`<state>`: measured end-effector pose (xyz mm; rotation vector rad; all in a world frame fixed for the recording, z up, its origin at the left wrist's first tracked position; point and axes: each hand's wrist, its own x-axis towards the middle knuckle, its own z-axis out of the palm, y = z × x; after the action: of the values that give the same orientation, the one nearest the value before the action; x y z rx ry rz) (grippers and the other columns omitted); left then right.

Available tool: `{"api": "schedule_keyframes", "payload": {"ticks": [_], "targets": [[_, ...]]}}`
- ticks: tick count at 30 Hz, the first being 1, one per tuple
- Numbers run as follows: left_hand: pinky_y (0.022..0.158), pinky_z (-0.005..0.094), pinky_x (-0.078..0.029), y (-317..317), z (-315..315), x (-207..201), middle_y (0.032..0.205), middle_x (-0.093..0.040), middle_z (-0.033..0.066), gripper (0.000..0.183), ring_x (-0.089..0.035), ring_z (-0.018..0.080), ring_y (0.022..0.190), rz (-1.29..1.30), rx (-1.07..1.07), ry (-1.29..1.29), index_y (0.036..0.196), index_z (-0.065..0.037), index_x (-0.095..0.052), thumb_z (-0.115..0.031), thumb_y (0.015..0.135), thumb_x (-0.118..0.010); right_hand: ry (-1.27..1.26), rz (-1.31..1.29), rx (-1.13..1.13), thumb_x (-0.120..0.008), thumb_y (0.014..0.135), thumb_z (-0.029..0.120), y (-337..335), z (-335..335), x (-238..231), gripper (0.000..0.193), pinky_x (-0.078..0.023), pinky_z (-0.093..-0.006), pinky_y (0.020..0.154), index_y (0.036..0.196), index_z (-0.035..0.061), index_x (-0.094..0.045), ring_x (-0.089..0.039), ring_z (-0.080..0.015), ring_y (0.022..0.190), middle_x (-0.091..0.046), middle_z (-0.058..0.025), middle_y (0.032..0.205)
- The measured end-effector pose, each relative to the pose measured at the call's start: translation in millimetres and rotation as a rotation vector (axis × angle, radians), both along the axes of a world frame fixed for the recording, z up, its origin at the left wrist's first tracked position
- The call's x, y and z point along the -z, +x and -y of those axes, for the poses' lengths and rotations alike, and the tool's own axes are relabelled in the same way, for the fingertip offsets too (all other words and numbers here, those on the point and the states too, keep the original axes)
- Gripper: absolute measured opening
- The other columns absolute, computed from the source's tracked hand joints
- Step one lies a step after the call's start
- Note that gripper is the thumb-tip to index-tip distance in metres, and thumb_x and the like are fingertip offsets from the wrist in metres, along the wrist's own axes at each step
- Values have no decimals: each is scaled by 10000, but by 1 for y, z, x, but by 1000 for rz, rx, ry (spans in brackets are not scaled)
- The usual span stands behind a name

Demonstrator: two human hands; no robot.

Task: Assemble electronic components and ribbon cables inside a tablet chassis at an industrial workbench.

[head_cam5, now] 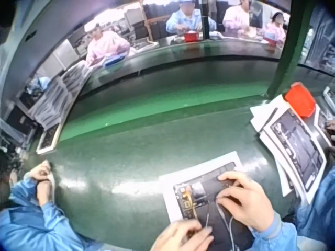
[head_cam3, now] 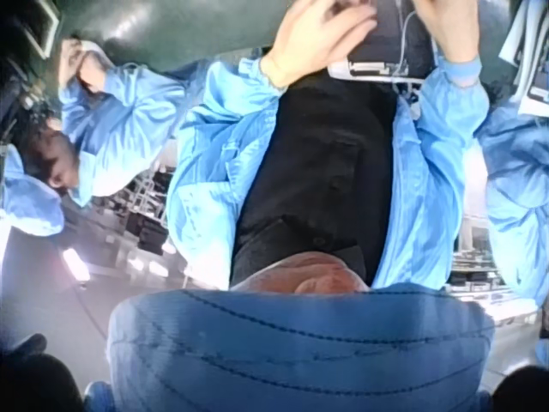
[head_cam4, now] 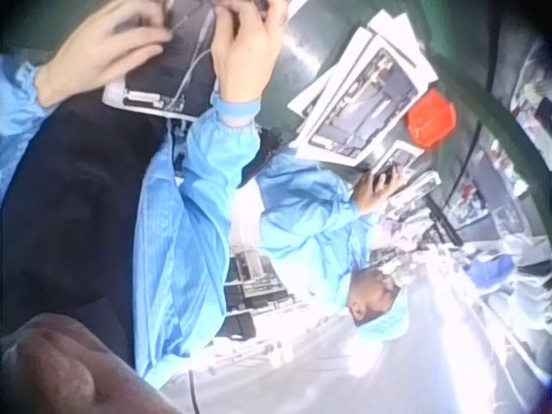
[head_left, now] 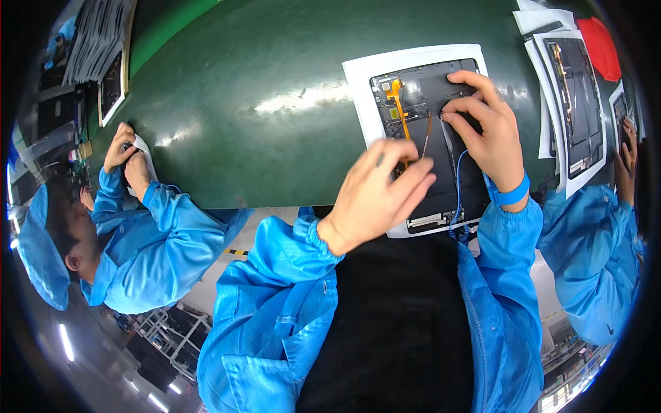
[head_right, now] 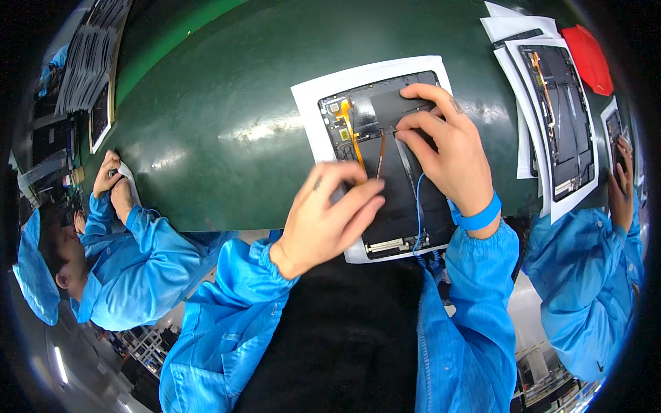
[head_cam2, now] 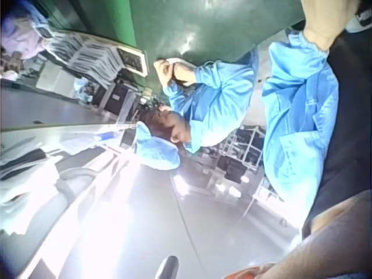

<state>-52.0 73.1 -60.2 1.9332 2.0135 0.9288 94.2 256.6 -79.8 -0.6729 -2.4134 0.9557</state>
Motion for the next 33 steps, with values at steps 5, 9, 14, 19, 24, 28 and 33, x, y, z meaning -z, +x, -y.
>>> {"api": "schedule_keyframes", "payload": {"ticks": [5, 9, 14, 19, 24, 28, 33], "targets": [[768, 308, -612, 17, 9, -11, 1114, -775, 140, 281, -757, 187, 938, 1433, -80, -542, 1238, 52, -731, -152, 1104, -592, 65, -76, 9, -777, 834, -3, 12, 15, -21, 114, -535, -446, 940, 924, 15, -709, -669, -352, 1152, -653, -143, 1328], [888, 312, -619, 32, 4, -6, 1184, -757, 163, 315, -746, 200, 1064, 1767, -98, -482, 1312, 75, -678, -153, 1107, -605, 240, -141, -86, -819, 682, -13, 47, 43, -42, 251, -559, -514, 955, 898, 61, -715, -667, -418, 1186, -666, -162, 1237], [911, 308, -623, 41, 7, -14, 1126, -772, 135, 254, -758, 184, 1012, 1612, -67, -433, 1273, 79, -686, -65, 1065, -660, -30, -150, -175, -848, 678, 15, 64, 56, -51, 268, -564, -433, 838, 921, 64, -744, -729, -358, 1066, -749, -111, 1095], [878, 314, -647, 42, 9, -21, 1074, -785, 138, 233, -768, 181, 980, 1446, -68, -375, 1259, 94, -692, 43, 1037, -645, -1, -160, -45, -860, 698, 22, 64, 61, -47, 285, -560, -398, 793, 967, 58, -774, -752, -299, 972, -764, -77, 1015], [778, 299, -638, 41, 7, -26, 1008, -789, 144, 217, -781, 179, 928, 1045, 13, -249, 1198, 85, -733, 40, 991, -690, 121, -172, -39, -861, 693, 11, 63, 60, -45, 276, -559, -372, 743, 954, 55, -783, -751, -270, 900, -758, -62, 966], [677, 312, -596, 44, 9, -25, 914, -753, 160, 233, -765, 233, 783, 686, 58, -127, 1147, 74, -747, 53, 916, -738, 144, -147, -41, -839, 674, -19, 64, 65, -46, 269, -567, -359, 696, 927, 44, -776, -747, -266, 841, -748, -64, 926], [684, 346, -590, 44, 14, -14, 928, -735, 161, 260, -739, 273, 787, 663, 119, -59, 1150, 67, -741, 70, 890, -740, 132, -151, -39, -780, 650, -67, 65, 70, -40, 259, -607, -359, 656, 891, 25, -757, -742, -268, 779, -732, -63, 870]]}}
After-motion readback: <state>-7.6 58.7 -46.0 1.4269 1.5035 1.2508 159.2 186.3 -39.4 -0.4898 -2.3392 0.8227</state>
